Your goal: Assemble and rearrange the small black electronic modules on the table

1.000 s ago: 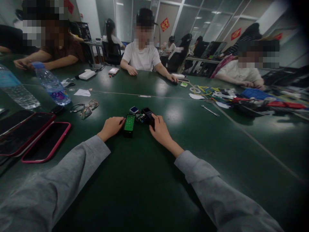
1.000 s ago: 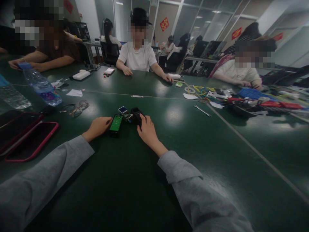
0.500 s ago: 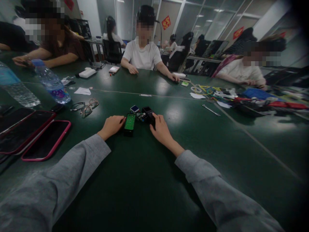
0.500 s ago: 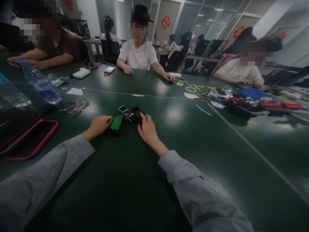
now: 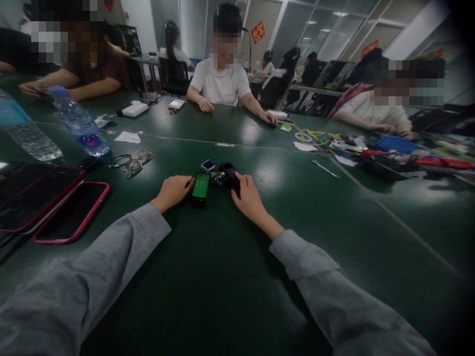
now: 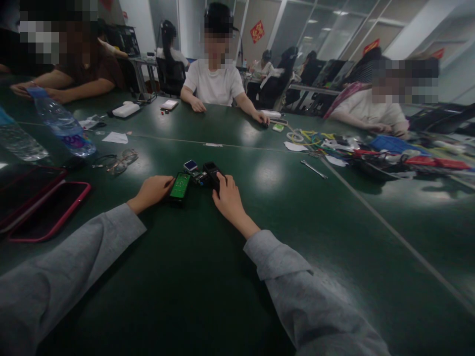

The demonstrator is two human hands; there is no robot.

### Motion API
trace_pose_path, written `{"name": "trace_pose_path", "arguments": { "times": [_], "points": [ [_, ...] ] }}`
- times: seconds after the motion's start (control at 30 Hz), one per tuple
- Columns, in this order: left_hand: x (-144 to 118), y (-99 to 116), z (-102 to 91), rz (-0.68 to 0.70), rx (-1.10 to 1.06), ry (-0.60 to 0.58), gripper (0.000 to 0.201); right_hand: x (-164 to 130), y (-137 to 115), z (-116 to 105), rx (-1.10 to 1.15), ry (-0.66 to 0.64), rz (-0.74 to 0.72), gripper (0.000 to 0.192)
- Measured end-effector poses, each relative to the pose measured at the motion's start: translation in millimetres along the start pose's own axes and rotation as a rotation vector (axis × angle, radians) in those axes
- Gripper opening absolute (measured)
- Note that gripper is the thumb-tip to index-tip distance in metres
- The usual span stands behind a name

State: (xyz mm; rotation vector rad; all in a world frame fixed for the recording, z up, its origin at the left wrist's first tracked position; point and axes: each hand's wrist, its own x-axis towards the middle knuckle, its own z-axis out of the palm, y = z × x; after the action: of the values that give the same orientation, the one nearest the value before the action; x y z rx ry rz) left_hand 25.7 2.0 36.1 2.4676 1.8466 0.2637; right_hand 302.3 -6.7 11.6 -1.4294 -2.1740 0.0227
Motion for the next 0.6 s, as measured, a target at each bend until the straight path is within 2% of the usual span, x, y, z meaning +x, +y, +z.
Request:
{"name": "trace_pose_path", "arguments": {
  "times": [0.6],
  "points": [
    [-0.6, 0.5, -0.6, 0.005, 0.014, 0.013, 0.045, -0.1, 2.0, 3.6, -0.021, 0.011, -0.006, 0.058]
  ]
}}
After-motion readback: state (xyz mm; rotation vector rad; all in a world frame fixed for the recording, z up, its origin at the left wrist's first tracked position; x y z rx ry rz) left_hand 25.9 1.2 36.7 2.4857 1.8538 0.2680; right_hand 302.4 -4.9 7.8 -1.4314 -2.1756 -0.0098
